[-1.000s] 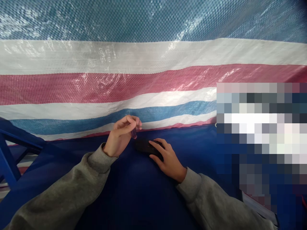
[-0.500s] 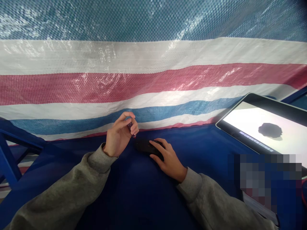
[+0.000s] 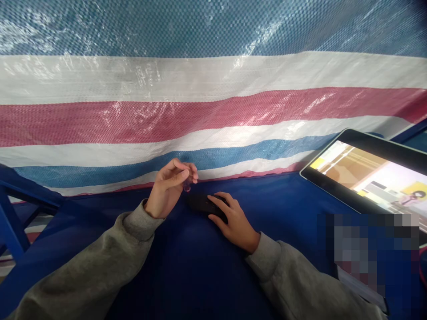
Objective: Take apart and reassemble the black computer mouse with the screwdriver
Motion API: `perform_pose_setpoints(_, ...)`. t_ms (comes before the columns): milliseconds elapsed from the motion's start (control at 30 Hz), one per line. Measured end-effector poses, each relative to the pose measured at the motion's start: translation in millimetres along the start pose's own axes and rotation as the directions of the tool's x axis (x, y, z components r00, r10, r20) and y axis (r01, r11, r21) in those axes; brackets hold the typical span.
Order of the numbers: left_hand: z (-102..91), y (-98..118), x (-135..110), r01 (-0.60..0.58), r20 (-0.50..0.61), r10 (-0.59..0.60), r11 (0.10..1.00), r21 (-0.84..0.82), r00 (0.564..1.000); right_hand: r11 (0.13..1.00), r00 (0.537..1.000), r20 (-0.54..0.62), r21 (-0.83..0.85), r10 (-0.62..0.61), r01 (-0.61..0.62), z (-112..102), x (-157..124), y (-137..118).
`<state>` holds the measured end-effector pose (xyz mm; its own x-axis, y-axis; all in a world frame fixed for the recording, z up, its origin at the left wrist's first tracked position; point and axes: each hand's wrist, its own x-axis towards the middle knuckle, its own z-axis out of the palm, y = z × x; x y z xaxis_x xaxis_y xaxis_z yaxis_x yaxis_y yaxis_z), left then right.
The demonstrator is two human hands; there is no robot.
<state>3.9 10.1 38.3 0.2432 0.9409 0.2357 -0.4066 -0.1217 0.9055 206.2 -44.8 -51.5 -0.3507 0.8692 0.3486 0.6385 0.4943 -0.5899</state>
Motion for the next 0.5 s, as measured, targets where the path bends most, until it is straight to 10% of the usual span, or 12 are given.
perform_pose_setpoints(500,-1.3,-3.4,-0.7,-0.008,-0.017,0.009,0.999,0.051,1.0,1.0,1.0,-0.008,-0.011,0.003,-0.003,0.4,0.1,0.0)
